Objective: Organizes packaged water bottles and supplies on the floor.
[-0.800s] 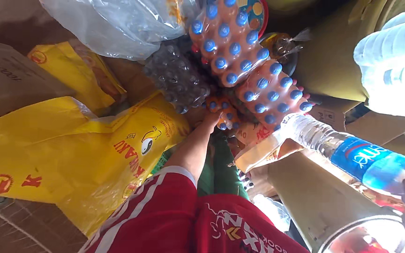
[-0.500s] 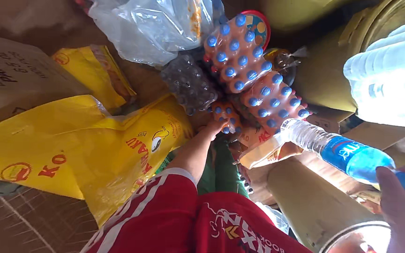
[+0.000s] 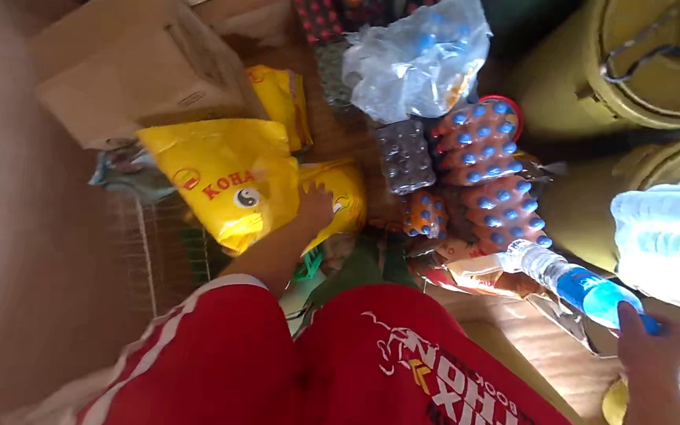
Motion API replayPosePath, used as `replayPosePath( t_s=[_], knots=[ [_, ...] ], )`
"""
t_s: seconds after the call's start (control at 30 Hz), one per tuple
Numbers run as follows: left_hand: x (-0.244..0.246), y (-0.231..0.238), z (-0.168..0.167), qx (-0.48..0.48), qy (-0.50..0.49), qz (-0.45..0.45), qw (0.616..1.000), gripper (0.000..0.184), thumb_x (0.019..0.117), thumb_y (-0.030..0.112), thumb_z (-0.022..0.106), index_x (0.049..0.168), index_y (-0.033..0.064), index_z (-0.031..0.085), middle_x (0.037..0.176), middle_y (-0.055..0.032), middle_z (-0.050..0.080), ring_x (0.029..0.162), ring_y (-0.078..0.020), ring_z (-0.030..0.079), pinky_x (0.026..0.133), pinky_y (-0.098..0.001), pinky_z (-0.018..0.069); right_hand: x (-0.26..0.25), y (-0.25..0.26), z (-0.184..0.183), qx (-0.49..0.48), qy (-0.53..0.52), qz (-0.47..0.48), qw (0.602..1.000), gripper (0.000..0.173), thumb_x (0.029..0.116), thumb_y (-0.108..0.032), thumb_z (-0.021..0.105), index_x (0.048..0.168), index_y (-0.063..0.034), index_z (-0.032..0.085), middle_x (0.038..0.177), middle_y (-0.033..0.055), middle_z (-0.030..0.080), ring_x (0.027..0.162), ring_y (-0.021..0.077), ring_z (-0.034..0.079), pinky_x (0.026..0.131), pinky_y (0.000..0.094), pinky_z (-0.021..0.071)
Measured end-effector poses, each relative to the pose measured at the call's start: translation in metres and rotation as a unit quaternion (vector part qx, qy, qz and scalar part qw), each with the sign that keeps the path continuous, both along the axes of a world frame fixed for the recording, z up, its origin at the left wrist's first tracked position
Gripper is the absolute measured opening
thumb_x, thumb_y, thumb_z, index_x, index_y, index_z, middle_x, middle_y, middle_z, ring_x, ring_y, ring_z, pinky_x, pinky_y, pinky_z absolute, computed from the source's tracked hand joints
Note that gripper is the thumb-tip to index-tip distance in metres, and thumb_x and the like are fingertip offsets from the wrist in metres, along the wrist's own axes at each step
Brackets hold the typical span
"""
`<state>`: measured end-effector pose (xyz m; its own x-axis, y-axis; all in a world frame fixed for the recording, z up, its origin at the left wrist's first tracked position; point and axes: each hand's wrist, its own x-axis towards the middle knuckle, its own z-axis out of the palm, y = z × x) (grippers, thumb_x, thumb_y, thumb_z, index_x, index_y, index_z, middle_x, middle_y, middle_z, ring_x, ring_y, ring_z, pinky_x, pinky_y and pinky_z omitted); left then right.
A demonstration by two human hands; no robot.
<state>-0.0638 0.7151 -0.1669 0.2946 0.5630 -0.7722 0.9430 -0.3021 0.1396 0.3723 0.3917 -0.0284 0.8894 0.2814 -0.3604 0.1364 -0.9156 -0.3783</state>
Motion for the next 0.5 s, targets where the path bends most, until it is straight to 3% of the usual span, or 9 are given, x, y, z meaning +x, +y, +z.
replayPosePath(
  t_s=[0.13, 0.2, 0.27, 0.33, 0.5],
  knots=[
    [-0.096, 0.037, 0.052, 0.109, -0.024, 0.203, 0.973, 0.059, 0.1005, 0.034, 0.062, 0.150, 0.0050, 0.050, 0.160, -0.0292, 0.035, 0.151, -0.0526, 0.023, 0.114, -0.0812, 0.0131, 0.008, -0.004, -0.002, -0.015, 0.005, 0.039, 0.999, 0.063, 0.1049, -0.033, 0.058, 0.144, 0.0123, 0.040, 0.133, 0.0378, 0.052, 0.114, 0.0419, 0.060, 0.099, 0.0547, 0.0503],
    [-0.144, 0.037, 0.066, 0.117, -0.037, 0.336, 0.934, 0.061, 0.1016, 0.038, 0.060, 0.150, 0.0020, 0.049, 0.154, -0.0322, 0.041, 0.146, -0.0530, 0.033, 0.110, -0.0784, 0.0254, 0.012, -0.003, -0.002, -0.030, 0.006, 0.045, 0.999, 0.063, 0.1052, -0.036, 0.057, 0.144, 0.0112, 0.041, 0.132, 0.0371, 0.054, 0.109, 0.0412, 0.062, 0.095, 0.0560, 0.0521],
    [-0.184, 0.020, 0.066, 0.091, -0.054, 0.460, 0.882, 0.063, 0.1040, 0.040, 0.057, 0.149, -0.0026, 0.047, 0.149, -0.0356, 0.044, 0.141, -0.0530, 0.040, 0.111, -0.0725, 0.0327, 0.014, 0.001, 0.001, -0.046, 0.025, 0.041, 0.998, 0.066, 0.1060, -0.039, 0.055, 0.148, 0.0080, 0.036, 0.134, 0.0337, 0.053, 0.106, 0.0358, 0.064, 0.092, 0.0526, 0.0541],
    [-0.211, -0.012, 0.056, 0.059, -0.061, 0.540, 0.837, 0.067, 0.1050, 0.045, 0.054, 0.150, -0.0033, 0.044, 0.148, -0.0348, 0.047, 0.140, -0.0505, 0.044, 0.113, -0.0679, 0.0348, 0.016, 0.006, 0.004, -0.068, 0.039, 0.046, 0.996, 0.068, 0.1070, -0.043, 0.051, 0.150, 0.0062, 0.033, 0.133, 0.0321, 0.053, 0.098, 0.0324, 0.065, 0.087, 0.0502, 0.0558],
    [-0.212, -0.097, 0.016, -0.023, -0.115, 0.614, 0.781, 0.075, 0.1033, 0.051, 0.055, 0.152, -0.0038, 0.040, 0.149, -0.0323, 0.047, 0.141, -0.0476, 0.044, 0.115, -0.0644, 0.0360, 0.010, 0.022, 0.015, -0.117, 0.063, 0.060, 0.989, 0.069, 0.1082, -0.046, 0.047, 0.152, 0.0043, 0.029, 0.135, 0.0339, 0.051, 0.096, 0.0324, 0.068, 0.084, 0.0479, 0.0570]
  ],
)
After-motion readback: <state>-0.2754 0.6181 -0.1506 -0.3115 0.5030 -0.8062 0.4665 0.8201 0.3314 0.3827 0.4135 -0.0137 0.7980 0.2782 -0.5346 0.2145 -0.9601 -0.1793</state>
